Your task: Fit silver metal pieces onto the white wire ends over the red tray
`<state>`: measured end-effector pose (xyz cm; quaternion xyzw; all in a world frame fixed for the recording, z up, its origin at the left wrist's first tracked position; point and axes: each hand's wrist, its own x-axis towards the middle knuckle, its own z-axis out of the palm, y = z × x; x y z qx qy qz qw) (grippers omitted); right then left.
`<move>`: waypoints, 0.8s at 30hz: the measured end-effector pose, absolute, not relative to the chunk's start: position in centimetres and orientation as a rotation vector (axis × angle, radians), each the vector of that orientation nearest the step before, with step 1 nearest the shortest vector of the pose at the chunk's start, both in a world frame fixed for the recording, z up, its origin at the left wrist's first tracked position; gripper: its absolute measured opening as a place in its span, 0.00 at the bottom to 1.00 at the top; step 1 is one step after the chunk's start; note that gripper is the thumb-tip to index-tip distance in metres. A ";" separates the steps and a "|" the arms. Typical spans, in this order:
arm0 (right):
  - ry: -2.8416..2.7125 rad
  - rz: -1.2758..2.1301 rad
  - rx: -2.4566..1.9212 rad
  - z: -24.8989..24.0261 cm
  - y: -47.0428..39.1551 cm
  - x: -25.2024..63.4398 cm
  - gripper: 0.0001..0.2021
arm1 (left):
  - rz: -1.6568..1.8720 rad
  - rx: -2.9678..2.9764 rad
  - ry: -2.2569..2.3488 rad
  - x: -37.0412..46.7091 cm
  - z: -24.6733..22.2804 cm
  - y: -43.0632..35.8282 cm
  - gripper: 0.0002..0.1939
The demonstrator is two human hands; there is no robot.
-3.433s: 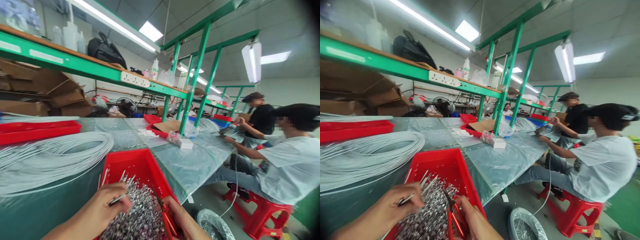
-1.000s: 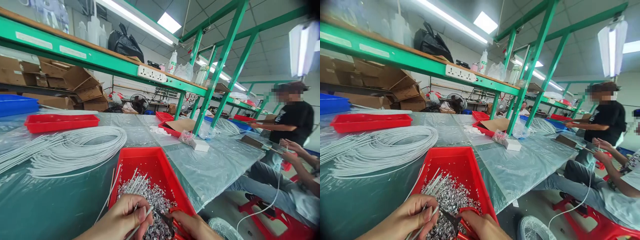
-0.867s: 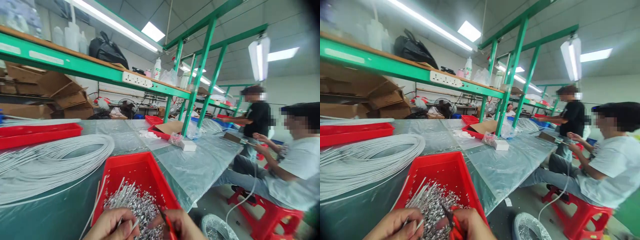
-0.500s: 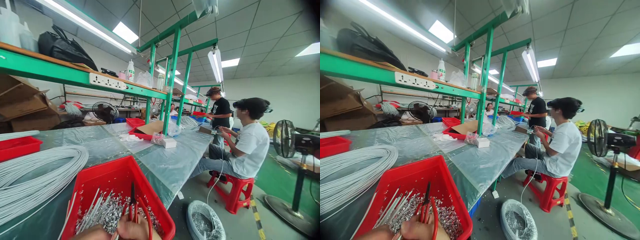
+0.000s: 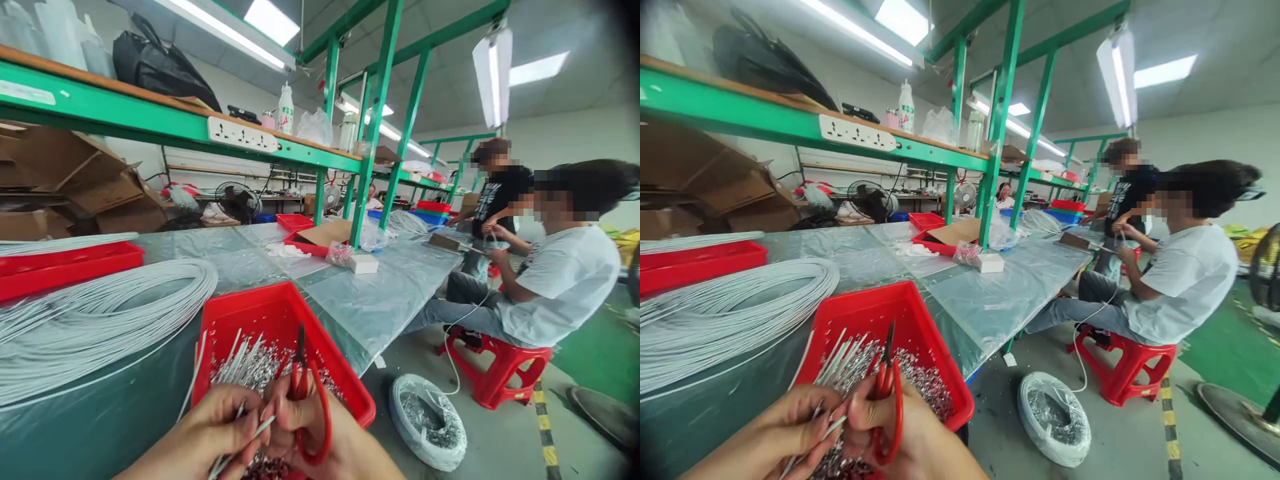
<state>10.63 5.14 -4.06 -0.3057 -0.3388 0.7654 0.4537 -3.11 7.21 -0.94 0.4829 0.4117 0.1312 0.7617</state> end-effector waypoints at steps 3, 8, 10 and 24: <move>-1.319 1.075 -1.091 -3.8 5.3 11.4 0.08 | 0.265 1.033 0.884 -2.9 -1.1 7.5 0.29; -1.511 0.578 -1.360 -2.9 6.2 13.2 0.10 | 0.329 1.272 0.928 -2.8 -1.5 8.0 0.28; -1.464 0.892 -1.454 -2.7 6.7 13.8 0.19 | 0.306 1.415 0.959 -3.1 -1.3 8.0 0.30; -1.882 0.622 -1.780 -4.5 8.0 16.3 0.25 | 0.488 1.039 0.998 -6.3 -0.9 6.8 0.27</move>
